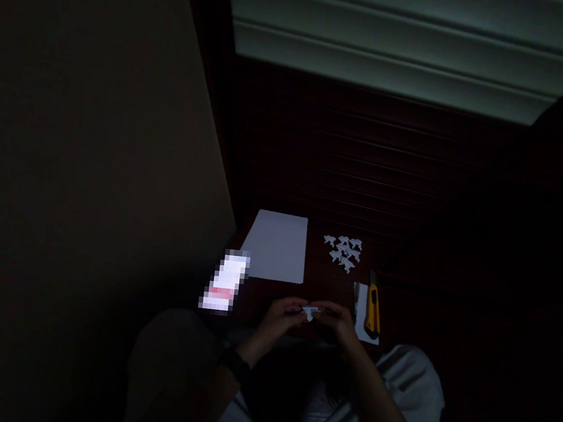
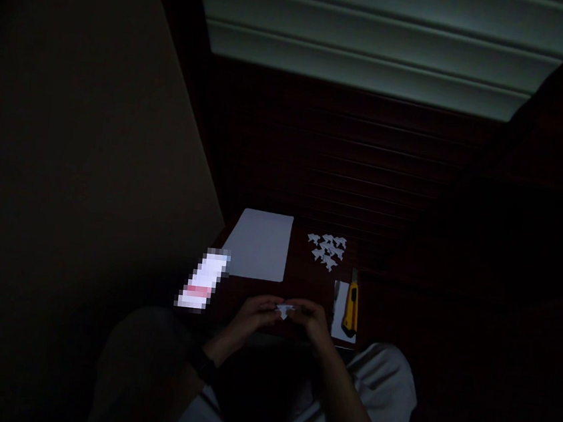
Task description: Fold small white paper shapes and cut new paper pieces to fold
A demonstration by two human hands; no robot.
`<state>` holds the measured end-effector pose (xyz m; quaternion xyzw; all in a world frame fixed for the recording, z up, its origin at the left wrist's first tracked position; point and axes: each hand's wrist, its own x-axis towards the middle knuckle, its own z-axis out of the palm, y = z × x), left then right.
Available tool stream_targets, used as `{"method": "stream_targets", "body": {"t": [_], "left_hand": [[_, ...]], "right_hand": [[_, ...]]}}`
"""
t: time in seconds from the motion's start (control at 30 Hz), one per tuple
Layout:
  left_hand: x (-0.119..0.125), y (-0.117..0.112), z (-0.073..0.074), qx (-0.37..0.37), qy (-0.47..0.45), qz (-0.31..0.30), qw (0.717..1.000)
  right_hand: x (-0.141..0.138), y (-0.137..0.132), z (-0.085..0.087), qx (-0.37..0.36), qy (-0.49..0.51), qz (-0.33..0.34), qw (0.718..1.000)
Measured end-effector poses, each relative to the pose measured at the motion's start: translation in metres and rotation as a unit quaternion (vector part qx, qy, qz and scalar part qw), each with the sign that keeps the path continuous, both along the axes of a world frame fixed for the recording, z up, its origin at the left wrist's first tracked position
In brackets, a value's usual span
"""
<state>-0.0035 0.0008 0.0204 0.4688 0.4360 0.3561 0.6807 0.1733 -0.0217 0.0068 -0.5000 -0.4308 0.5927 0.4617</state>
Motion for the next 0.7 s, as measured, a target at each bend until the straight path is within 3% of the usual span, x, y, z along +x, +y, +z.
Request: {"method": "stream_targets", "body": {"t": [0.3, 0.6, 0.7], "left_hand": [[-0.001, -0.001, -0.001, -0.014, -0.006, -0.004, 1.000], [0.004, 0.001, -0.011, 0.080, 0.051, 0.018, 0.995], [0.006, 0.003, -0.013, 0.079, 0.031, 0.012, 0.996]], "right_hand": [[-0.001, -0.001, -0.007, 0.032, -0.040, -0.032, 0.998], [-0.004, -0.001, 0.005, 0.117, -0.111, -0.013, 0.987], [-0.004, -0.001, 0.004, 0.104, -0.126, -0.036, 0.986]]}}
